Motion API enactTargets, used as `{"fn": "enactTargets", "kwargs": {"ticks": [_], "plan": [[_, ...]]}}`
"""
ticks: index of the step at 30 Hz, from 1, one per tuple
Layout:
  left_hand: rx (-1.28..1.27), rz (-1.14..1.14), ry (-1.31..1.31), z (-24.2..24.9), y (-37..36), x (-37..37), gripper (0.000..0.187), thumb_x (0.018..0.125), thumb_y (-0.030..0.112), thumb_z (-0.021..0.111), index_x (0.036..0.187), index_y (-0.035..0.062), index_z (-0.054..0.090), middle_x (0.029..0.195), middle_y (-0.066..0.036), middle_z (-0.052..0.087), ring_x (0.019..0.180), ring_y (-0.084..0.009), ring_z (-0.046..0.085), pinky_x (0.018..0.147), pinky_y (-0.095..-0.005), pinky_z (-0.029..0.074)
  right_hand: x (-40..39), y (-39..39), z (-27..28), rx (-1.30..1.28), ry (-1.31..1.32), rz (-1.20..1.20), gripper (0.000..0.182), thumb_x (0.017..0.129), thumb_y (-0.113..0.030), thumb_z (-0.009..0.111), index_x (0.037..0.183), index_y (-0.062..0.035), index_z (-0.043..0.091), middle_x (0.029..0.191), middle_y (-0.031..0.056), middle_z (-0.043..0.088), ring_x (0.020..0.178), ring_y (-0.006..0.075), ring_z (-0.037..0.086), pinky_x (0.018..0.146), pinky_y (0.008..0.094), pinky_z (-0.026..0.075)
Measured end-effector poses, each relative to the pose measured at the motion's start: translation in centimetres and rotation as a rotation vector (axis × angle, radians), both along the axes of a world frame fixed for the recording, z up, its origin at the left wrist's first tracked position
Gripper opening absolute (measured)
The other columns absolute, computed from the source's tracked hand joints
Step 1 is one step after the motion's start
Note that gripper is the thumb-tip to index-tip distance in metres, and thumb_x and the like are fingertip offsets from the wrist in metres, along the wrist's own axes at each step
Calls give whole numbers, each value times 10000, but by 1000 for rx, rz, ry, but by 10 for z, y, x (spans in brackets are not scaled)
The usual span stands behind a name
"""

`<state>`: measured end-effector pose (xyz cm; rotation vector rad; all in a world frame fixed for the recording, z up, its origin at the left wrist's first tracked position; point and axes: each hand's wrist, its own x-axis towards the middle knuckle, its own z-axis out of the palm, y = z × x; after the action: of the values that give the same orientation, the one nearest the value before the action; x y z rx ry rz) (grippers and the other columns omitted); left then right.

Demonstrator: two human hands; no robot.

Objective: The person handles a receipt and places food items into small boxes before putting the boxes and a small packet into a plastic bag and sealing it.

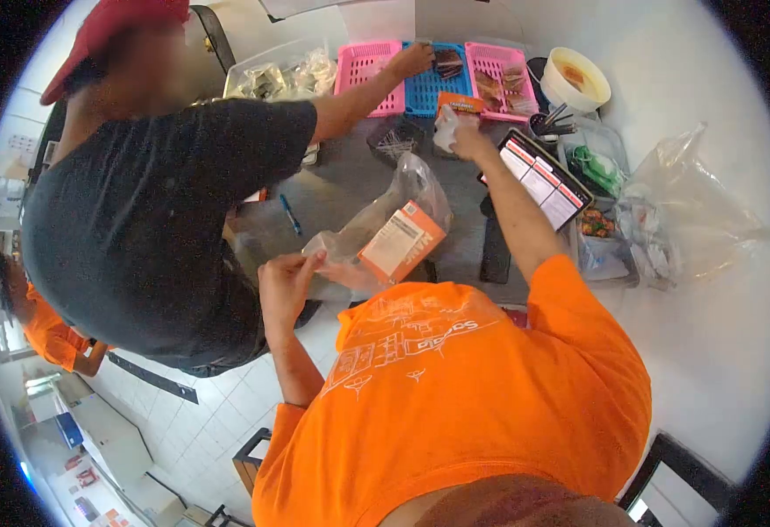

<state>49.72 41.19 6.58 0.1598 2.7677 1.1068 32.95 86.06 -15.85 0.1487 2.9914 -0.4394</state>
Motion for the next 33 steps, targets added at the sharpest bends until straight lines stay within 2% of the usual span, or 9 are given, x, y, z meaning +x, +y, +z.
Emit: {"fn": "enactTargets", "kwargs": {"ticks": [3,6,9,14,19,22,27,31,33], "plan": [[45,22,7,6,3,-4,365,849,339,709,840,-25,713,735,-159,681,673,-228,640,653,-342,470,8,-20,6,-67,127,-239,203,757,-202,705,818,-9,691,868,221,687,864,359,681,771,451,526],[125,118,47,4,8,-6,270,860,233,713,806,-30,686,701,-63,653,659,-95,533,606,-285,427,3,-8,22,-281,473,-180,212,756,-221,730,776,-17,677,825,202,689,819,337,692,729,422,527],[248,160,399,3,29,-21,225,852,207,719,829,-13,678,754,-61,655,721,-118,569,668,-273,437,-1,7,45,-484,406,-299,200,767,-201,723,841,-15,711,770,158,704,719,265,695,667,365,515],[236,-370,310,22,111,-97,320,819,242,735,1042,20,679,990,-139,681,925,-257,640,822,-362,490,-9,43,29,-573,386,-281,210,796,-202,706,885,-14,737,702,107,690,613,170,639,591,311,472],[-12,-933,264,-53,249,-198,743,782,512,705,1345,78,490,1293,-184,565,1206,-352,528,1018,-447,414,17,18,68,-753,429,-384,233,835,-205,674,905,10,728,715,96,695,671,164,633,658,312,482],[-312,-877,207,-126,292,-223,831,728,605,697,1352,100,484,1372,-145,517,1300,-343,455,1062,-620,294,12,39,33,-980,565,-422,226,837,-176,672,941,22,710,763,64,677,714,139,610,673,287,473],[-418,-794,398,-192,298,-210,836,757,623,654,1414,152,441,1436,-112,453,1401,-314,313,1048,-750,124,38,59,84,-1938,672,-740,241,963,-176,519,1176,-78,575,1092,73,629,954,237,629,809,421,513],[-404,-759,447,-218,301,-221,584,810,361,651,1341,150,532,1374,-66,511,1345,-275,372,1039,-755,124,45,66,132,-1933,570,-912,357,965,-280,555,1244,-57,554,1034,63,655,930,233,631,793,373,515],[-183,-562,486,-212,299,-213,442,793,150,637,1235,143,624,1242,-52,604,1215,-255,490,1006,-690,227,36,77,119,-1114,731,-461,370,937,-320,587,1203,-62,586,945,82,664,849,246,639,775,370,520]]}}
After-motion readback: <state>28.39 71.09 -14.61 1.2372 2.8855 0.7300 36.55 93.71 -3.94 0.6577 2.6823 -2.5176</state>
